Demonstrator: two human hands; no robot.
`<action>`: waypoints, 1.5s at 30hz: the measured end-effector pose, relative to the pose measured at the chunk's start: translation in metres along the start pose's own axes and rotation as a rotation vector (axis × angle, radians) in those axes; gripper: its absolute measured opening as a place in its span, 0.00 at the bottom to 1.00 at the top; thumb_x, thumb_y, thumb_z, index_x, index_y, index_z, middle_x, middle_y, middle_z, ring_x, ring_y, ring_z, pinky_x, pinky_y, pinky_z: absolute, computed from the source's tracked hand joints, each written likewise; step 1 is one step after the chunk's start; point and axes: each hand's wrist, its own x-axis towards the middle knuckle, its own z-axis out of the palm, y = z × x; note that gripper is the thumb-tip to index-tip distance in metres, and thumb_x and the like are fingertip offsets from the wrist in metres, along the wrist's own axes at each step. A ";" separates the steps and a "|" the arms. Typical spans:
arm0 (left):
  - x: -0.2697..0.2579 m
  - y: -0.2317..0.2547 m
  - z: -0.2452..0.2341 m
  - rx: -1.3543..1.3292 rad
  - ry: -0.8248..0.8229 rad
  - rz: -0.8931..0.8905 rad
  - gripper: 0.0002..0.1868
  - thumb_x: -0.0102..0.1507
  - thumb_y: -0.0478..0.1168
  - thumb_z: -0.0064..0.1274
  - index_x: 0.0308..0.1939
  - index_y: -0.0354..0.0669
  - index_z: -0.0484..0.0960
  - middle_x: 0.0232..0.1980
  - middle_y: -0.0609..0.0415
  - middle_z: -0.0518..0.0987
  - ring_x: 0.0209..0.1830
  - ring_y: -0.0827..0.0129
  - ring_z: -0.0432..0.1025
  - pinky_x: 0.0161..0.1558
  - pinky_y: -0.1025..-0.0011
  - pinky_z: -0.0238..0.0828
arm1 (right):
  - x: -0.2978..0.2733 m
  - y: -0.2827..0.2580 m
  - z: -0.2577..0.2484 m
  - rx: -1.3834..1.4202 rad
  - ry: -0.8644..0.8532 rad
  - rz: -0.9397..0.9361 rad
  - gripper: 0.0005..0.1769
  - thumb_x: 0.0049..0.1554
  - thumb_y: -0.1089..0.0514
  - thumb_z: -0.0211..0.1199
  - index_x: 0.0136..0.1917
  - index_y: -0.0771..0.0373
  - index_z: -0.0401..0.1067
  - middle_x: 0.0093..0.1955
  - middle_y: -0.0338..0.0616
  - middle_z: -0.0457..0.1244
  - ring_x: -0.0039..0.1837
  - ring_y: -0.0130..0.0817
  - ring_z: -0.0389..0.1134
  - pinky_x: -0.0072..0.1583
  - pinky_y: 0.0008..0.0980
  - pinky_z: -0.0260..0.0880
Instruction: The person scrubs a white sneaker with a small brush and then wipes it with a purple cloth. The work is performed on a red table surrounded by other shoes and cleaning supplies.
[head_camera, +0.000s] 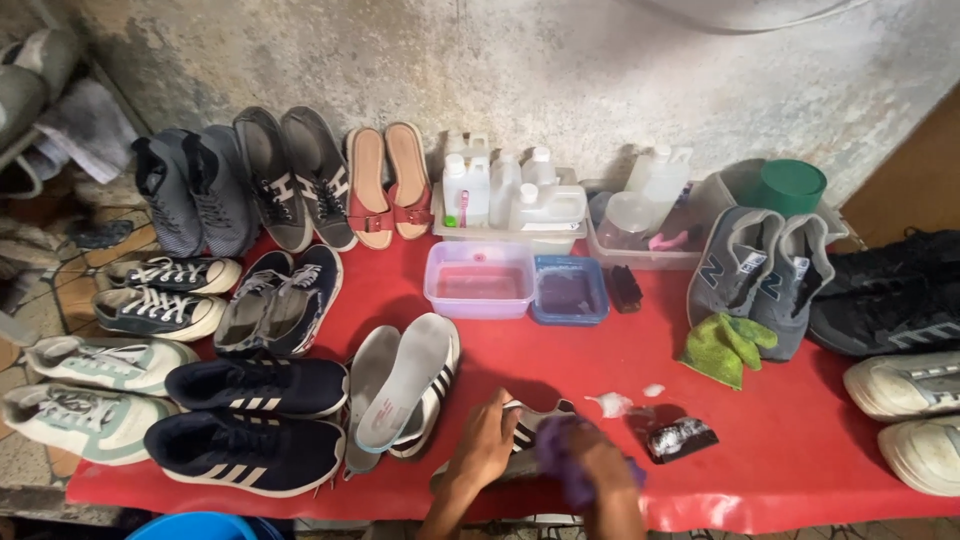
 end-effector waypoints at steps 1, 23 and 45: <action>0.003 -0.008 0.007 0.018 0.020 0.043 0.10 0.72 0.45 0.43 0.39 0.46 0.68 0.38 0.47 0.80 0.44 0.45 0.72 0.43 0.51 0.63 | -0.010 0.004 0.006 -0.061 -0.107 -0.169 0.34 0.50 0.61 0.45 0.69 0.57 0.72 0.72 0.43 0.64 0.75 0.42 0.61 0.73 0.37 0.58; -0.004 0.000 0.002 0.059 0.021 -0.039 0.14 0.72 0.54 0.39 0.43 0.49 0.71 0.38 0.48 0.81 0.45 0.47 0.72 0.45 0.52 0.63 | 0.019 0.034 -0.175 -0.528 0.648 -0.068 0.35 0.55 0.84 0.47 0.73 0.75 0.72 0.67 0.68 0.66 0.69 0.62 0.68 0.71 0.51 0.68; -0.051 0.027 0.013 -0.425 0.286 -0.101 0.18 0.68 0.59 0.40 0.47 0.52 0.76 0.42 0.60 0.79 0.43 0.72 0.72 0.50 0.71 0.67 | -0.033 0.004 -0.042 0.100 0.119 0.677 0.14 0.50 0.46 0.70 0.46 0.49 0.89 0.39 0.30 0.81 0.43 0.21 0.80 0.51 0.22 0.75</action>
